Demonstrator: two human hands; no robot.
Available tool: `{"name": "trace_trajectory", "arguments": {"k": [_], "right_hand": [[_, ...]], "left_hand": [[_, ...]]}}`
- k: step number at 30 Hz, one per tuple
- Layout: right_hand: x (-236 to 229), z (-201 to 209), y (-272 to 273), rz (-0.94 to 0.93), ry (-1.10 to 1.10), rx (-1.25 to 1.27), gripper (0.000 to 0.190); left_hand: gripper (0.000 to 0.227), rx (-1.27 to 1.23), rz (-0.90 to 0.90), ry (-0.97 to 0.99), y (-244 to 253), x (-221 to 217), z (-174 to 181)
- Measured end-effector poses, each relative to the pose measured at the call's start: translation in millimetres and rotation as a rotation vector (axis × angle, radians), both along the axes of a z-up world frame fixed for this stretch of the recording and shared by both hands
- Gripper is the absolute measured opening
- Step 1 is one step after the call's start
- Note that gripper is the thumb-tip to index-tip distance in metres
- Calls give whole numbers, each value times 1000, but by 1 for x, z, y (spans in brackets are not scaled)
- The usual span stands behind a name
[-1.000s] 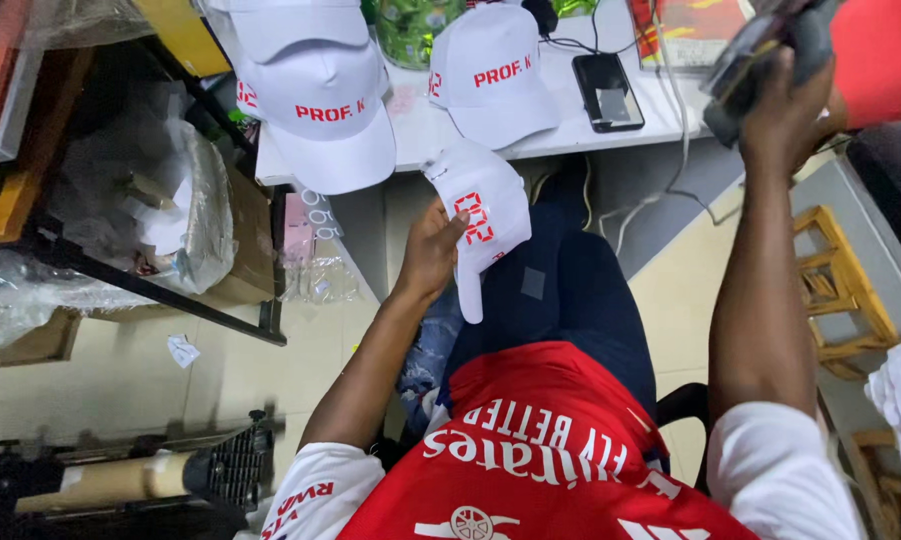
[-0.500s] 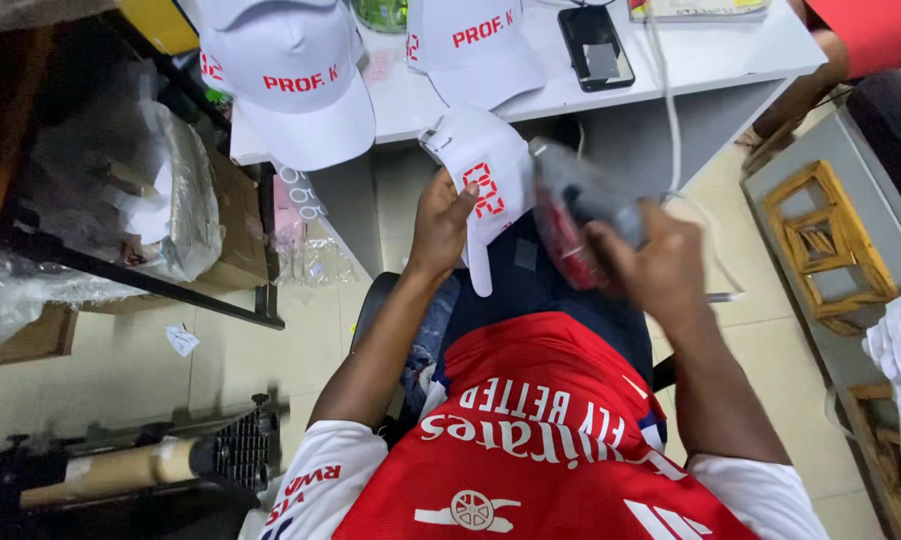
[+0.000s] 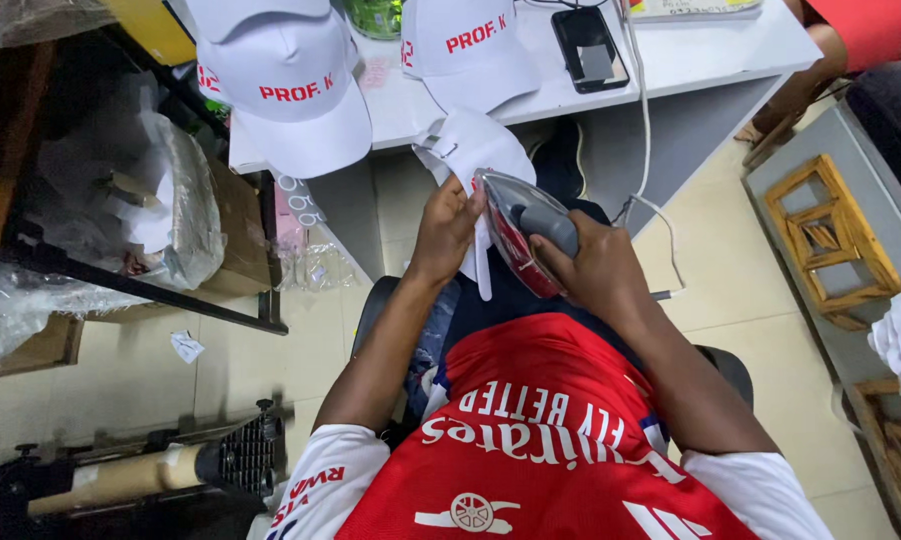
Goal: The person uses a handheld iron to press a red logo onto white baseball caps. They hold the cap in one hand and apply the iron to the logo area repeatedly, then place the finished cap on a table with others.
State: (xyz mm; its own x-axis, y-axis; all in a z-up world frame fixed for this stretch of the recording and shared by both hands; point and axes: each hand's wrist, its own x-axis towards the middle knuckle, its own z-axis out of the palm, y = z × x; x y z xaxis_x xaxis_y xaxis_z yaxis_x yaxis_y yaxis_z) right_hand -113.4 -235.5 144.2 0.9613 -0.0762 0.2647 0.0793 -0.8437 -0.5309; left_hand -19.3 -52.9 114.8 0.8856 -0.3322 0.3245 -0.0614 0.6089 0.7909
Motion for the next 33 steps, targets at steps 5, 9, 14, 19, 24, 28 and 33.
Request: {"name": "trace_trajectory", "arguments": {"k": [5,9,14,19,24,28,33], "right_hand": [[-13,15,18,26,-22,50,43],[-12,14,32,56,-28,80,45],[-7,23,40,72,-46,94,46],[-7,17,38,67,-60,77,44],[-10,18,43,18,-92,102,49],[-5,8,31,1,-91,133,48],[-3,3,29,2,-67,181,43]], "left_hand": [[67,18,-122,28,13,11,-27],[97,-17,-166,38,17,9,-23],[99,1,-141,24,23,5,-11],[100,-27,-160,5,22,12,-24],[100,11,-144,-19,20,11,-29],[100,23,-121,-2,17,-7,-7],[98,33,-112,-7,17,0,-21]]}}
